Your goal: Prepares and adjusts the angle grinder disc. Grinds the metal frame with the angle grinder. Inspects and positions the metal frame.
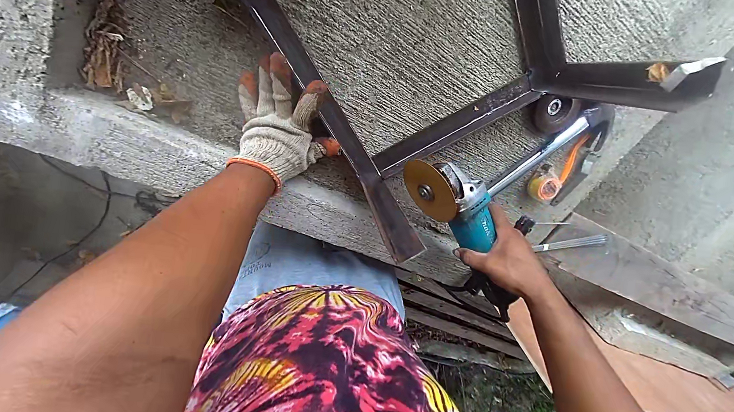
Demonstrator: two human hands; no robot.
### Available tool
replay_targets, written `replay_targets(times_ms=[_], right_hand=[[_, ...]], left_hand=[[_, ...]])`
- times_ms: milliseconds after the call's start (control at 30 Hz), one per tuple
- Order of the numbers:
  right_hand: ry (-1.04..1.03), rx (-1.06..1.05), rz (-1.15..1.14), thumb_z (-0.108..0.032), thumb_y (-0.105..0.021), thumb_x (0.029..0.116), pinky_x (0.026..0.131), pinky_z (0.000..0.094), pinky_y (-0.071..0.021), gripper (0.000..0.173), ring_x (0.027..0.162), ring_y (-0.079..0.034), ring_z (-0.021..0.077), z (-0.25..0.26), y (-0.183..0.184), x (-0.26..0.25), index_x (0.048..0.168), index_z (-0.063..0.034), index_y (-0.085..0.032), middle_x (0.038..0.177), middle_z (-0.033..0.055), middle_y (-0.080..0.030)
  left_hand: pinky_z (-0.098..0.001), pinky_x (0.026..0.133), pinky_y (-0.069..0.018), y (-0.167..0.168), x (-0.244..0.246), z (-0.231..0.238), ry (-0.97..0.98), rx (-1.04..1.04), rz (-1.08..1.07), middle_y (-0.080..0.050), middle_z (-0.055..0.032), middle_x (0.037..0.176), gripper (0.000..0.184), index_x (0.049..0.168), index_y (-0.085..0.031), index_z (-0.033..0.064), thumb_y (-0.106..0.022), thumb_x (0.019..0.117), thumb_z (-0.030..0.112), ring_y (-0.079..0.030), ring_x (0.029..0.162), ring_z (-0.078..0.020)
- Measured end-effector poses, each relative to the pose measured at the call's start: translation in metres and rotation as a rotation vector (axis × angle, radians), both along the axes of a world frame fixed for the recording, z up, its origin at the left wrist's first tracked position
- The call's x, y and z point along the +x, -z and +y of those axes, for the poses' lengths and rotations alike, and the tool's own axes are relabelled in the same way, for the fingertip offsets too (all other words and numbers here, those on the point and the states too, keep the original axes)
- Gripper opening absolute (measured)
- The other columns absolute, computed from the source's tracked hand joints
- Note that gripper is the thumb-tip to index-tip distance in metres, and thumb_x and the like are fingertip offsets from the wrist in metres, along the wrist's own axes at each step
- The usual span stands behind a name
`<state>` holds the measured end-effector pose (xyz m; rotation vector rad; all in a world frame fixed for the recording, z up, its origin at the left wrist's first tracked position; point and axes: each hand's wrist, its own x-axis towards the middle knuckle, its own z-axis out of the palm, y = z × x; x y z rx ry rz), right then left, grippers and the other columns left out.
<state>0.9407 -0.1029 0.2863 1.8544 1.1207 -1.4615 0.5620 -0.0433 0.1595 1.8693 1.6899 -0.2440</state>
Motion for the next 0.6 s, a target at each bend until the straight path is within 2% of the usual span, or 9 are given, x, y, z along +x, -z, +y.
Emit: replay_targets(times_ms=[233,433,600], right_hand=[[-0.048,0.035,-0.009,-0.041,-0.086,0.0727,0.092,0.0534,-0.0554,0.098,0.105,-0.069,0.0271,0.001,-0.009,-0.011,0.154,-0.0151,-0.038,0.118,0.0132,-0.069],[-0.076,0.041,-0.03,-0.039,-0.086,0.072,0.089,0.0529,-0.056,0.089,0.102,-0.069,0.0259,0.022,-0.006,-0.022,0.148,-0.0166,-0.044,0.114,0.0121,-0.069],[-0.116,0.022,-0.036,-0.039,-0.086,0.0732,0.091,0.0538,-0.0554,0.09,0.103,-0.069,0.0267,0.037,0.0,-0.034,0.15,-0.018,-0.043,0.115,0.0129,-0.069]], left_hand=[[-0.0723,0.12,0.0019,-0.004,-0.001,-0.001,0.002,-0.004,-0.025,0.001,-0.0318,0.168,0.103,0.164,-0.024,0.0279,-0.068,0.0815,0.071,0.005,0.156,-0.0503],[-0.0722,0.12,0.0018,0.0,-0.003,-0.002,0.006,0.031,-0.043,0.001,-0.03,0.169,0.103,0.164,-0.022,0.03,-0.066,0.0816,0.074,0.004,0.156,-0.0495],[-0.0729,0.12,0.0005,-0.003,-0.004,0.001,-0.008,0.012,-0.066,0.001,-0.0281,0.17,0.103,0.164,-0.023,0.0319,-0.065,0.0812,0.076,0.003,0.156,-0.0495]])
